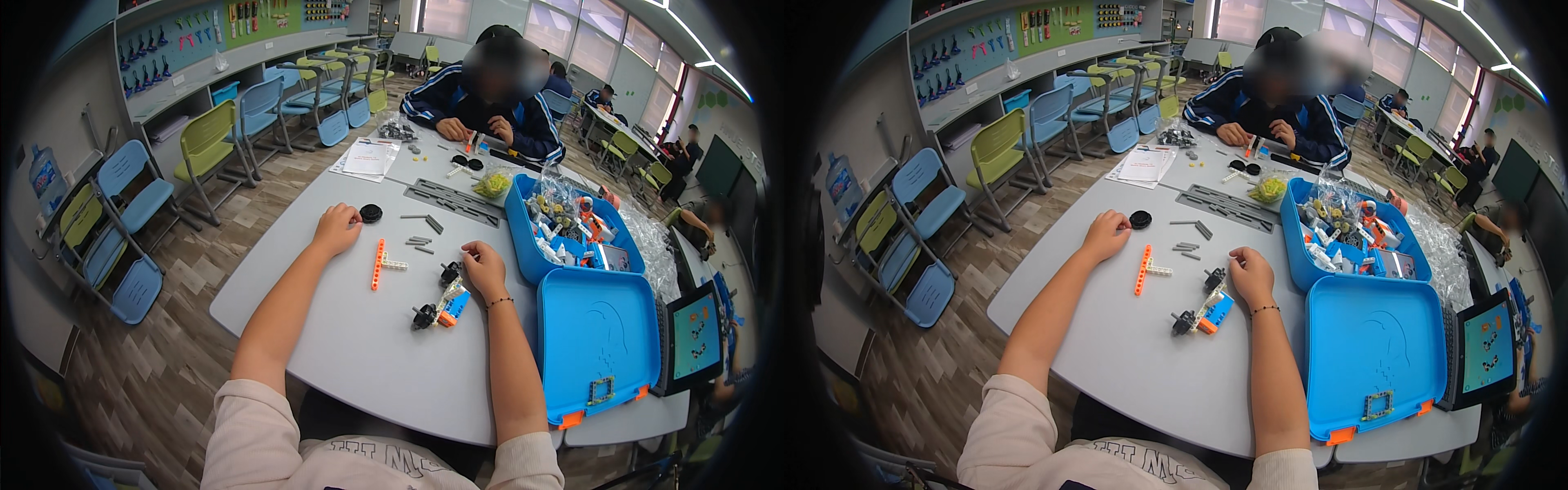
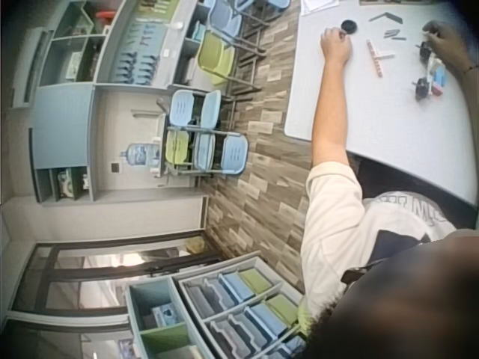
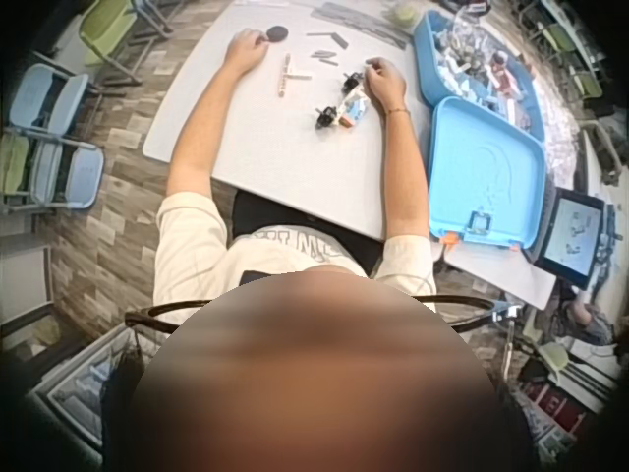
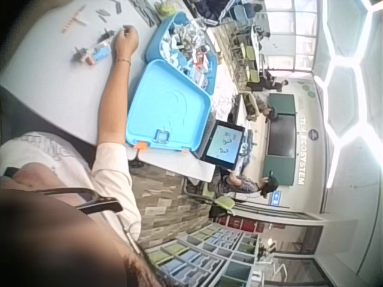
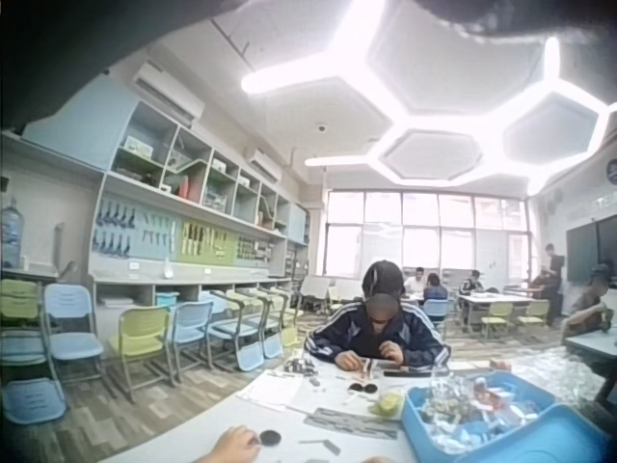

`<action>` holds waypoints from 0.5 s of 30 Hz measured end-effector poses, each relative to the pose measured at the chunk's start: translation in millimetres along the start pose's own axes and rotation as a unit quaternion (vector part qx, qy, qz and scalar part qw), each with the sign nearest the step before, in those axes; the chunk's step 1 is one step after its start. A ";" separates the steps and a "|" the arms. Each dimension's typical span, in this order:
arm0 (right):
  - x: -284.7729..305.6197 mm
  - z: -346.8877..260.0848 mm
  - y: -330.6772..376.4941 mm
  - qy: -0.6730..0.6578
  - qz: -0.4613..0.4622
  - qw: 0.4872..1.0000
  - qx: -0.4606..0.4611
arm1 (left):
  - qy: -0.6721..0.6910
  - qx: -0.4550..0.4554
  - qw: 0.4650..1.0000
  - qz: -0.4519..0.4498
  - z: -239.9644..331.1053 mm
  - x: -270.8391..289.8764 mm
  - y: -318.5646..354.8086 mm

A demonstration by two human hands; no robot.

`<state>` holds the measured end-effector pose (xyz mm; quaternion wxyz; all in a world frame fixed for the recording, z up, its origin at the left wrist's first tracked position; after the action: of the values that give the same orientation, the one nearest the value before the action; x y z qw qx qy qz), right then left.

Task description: The person assembles a small wheeled robot using LEGO Technic parts. They connect beams, axles, and wheels to a central motorized chassis, then attach a black circular component to the front. The person retrieves additional pieces from a blue bin and continues building the structure.

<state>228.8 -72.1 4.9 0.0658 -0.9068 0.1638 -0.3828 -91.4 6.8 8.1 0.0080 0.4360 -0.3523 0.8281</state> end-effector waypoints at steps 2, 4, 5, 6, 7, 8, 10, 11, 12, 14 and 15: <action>0.0 -0.1 0.1 0.002 -0.002 1.000 -0.004 | 0.001 0.001 1.000 -0.001 -0.7 -0.3 0.1; -0.2 0.2 0.1 0.007 -0.006 1.000 -0.010 | -0.001 0.002 1.000 -0.001 -1.5 -0.5 0.0; 0.0 -0.1 0.2 0.007 -0.005 1.000 -0.009 | 0.002 -0.001 1.000 -0.003 -1.3 -0.8 0.0; 0.1 -0.4 0.4 0.007 -0.004 1.000 -0.008 | 0.002 -0.001 1.000 -0.003 -1.4 -1.0 0.1; 0.2 -1.2 0.7 0.003 -0.004 1.000 -0.002 | -0.001 0.001 1.000 0.000 -1.9 -0.7 0.3; 0.4 -0.6 0.8 0.004 -0.001 1.000 -0.006 | 0.001 -0.002 1.000 -0.002 -1.5 -1.0 0.3; 0.5 -1.1 1.2 -0.004 -0.001 1.000 -0.001 | -0.006 -0.001 1.000 0.004 -1.5 -0.2 0.4; 0.6 -0.7 1.0 0.001 0.000 1.000 -0.003 | -0.001 -0.004 1.000 0.001 -1.2 -0.7 0.2; 0.4 -0.7 0.9 0.004 -0.001 1.000 -0.002 | -0.001 -0.005 1.000 0.001 -1.0 -0.6 0.0; 0.2 -0.8 0.7 0.007 -0.002 1.000 0.000 | 0.001 -0.005 1.000 0.001 -1.1 -0.5 -0.3; 0.3 -0.7 0.7 0.006 -0.001 1.000 0.001 | 0.002 -0.004 1.000 0.000 -1.2 -0.6 -0.3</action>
<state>228.4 -72.8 5.4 0.0650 -0.9046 0.1632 -0.3883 -91.8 7.9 7.5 0.0104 0.4339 -0.3554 0.8278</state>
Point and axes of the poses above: each hand's wrist, its own y-axis away from the middle knuckle, its own x-axis out of the back of the hand, z = x × y, the point moved 7 cm from there along -y, towards the middle knuckle, and after that the axes turned 9 degrees about -x, right-handed, at the moved point
